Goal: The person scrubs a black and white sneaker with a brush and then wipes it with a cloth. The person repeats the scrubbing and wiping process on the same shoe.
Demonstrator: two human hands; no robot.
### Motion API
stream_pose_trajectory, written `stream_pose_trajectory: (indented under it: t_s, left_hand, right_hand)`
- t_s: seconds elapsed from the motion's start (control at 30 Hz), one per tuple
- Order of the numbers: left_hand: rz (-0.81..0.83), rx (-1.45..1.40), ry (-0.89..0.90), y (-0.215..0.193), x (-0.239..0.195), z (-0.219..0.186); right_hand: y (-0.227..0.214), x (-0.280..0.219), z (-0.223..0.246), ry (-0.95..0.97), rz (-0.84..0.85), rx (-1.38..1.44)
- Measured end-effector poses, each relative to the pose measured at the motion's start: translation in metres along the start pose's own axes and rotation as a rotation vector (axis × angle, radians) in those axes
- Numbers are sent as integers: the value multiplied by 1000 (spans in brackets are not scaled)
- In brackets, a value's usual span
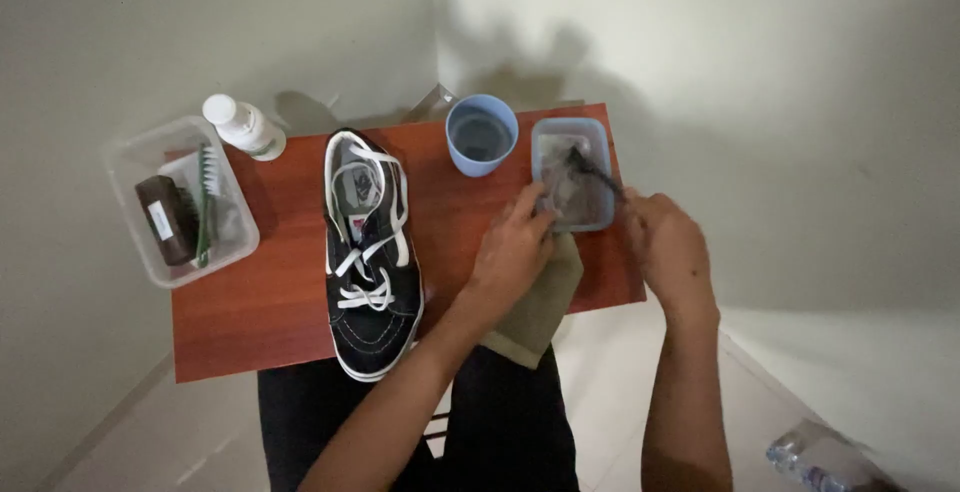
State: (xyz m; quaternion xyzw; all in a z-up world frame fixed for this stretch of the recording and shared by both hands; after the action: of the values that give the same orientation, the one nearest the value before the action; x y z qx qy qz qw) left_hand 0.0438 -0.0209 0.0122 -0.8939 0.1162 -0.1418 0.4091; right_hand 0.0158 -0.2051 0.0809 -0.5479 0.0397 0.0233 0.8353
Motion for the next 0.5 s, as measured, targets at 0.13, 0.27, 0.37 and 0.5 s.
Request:
stream_pose_trajectory:
  t_s: [0.13, 0.27, 0.37, 0.5]
  left_hand:
    - [-25, -4, 30, -1, 0, -1]
    - [-48, 0, 33, 2, -2, 4]
    - [-9, 20, 23, -4, -4, -1]
    - [-55, 8, 59, 3, -4, 3]
  right_hand:
    - [-20, -21, 24, 21, 136, -45]
    - [-38, -24, 18, 42, 226, -3]
    - [-23, -15, -6, 28, 202, -47]
    - [-13, -5, 9, -106, 42, -198]
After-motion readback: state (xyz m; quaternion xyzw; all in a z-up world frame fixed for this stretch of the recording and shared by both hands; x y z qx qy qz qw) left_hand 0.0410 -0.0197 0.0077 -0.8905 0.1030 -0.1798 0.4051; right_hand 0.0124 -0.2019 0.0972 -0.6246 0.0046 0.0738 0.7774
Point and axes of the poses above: each hand's wrist, its own x-axis towards the middle knuckle, its own y-axis out of the palm, z = x × y, the point moved 5 cm from there along x, towards the middle knuckle, and after that the axes turned 8 degrees about -y, right-handed, at the moved point
